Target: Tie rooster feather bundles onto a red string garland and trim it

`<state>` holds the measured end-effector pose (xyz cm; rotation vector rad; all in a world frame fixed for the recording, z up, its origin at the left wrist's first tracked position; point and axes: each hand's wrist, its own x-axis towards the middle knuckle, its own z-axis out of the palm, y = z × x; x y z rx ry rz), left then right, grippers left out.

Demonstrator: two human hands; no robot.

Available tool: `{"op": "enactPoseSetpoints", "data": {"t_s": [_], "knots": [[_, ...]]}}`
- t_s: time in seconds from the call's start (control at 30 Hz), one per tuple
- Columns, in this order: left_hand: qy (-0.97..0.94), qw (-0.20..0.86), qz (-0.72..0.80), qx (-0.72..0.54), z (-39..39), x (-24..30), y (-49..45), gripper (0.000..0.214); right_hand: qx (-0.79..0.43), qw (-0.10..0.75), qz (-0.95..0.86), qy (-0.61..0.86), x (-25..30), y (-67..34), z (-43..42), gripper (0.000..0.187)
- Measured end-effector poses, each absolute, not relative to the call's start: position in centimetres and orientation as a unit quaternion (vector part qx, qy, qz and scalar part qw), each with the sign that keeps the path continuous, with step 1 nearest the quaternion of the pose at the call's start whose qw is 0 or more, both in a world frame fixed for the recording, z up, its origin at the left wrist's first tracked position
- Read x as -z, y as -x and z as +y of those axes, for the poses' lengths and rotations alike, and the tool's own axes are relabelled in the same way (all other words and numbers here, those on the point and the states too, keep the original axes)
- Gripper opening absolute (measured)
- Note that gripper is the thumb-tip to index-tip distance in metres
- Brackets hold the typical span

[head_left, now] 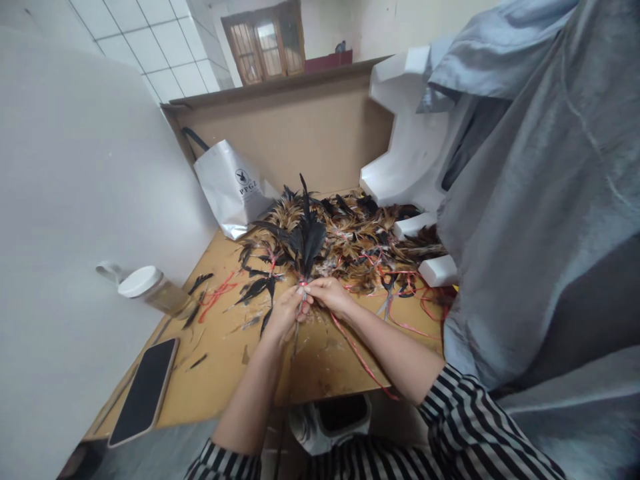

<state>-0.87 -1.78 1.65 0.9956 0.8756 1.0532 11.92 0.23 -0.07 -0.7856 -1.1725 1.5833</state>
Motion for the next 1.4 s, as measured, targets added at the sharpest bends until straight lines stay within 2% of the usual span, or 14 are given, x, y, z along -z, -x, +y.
{"op": "enactPoseSetpoints", "data": {"t_s": [0.27, 0.47, 0.63, 0.8, 0.9, 1.03, 1.23, 1.4], "knots": [[-0.420, 0.669, 0.389, -0.474, -1.1, 0.2, 1.5, 0.037, -0.630, 0.473, -0.442, 0.428, 0.6, -11.8, 0.9, 0.036], [-0.412, 0.646, 0.422, -0.485, -0.9, 0.4, 2.7, 0.035, -0.713, 0.438, -0.408, 0.365, 0.1, -11.1, 0.4, 0.028], [-0.410, 0.635, 0.420, -0.503, -0.9, 0.6, 2.9, 0.033, -0.587, 0.529, -0.496, 0.360, -0.1, -9.8, -0.6, 0.023], [-0.332, 0.704, 0.379, -0.501, -0.1, 0.8, 4.4, 0.023, -0.466, 0.457, -0.630, 0.422, 0.5, -11.7, 0.3, 0.017], [-0.242, 0.779, 0.309, -0.490, 0.1, 0.4, 5.3, 0.019, -0.405, 0.497, -0.621, 0.451, 0.2, -14.3, 1.7, 0.019], [-0.146, 0.821, 0.255, -0.490, 0.0, -0.2, 5.9, 0.023, -0.382, 0.532, -0.590, 0.472, 0.0, -17.5, 3.3, 0.019], [-0.081, 0.835, 0.182, -0.513, 0.1, 0.0, 6.5, 0.031, -0.373, 0.456, -0.639, 0.494, 1.0, -17.7, 3.6, 0.020], [-0.065, 0.833, 0.184, -0.517, 0.4, 0.3, 6.9, 0.030, -0.357, 0.376, -0.712, 0.473, 1.2, -15.5, 2.3, 0.018]]}}
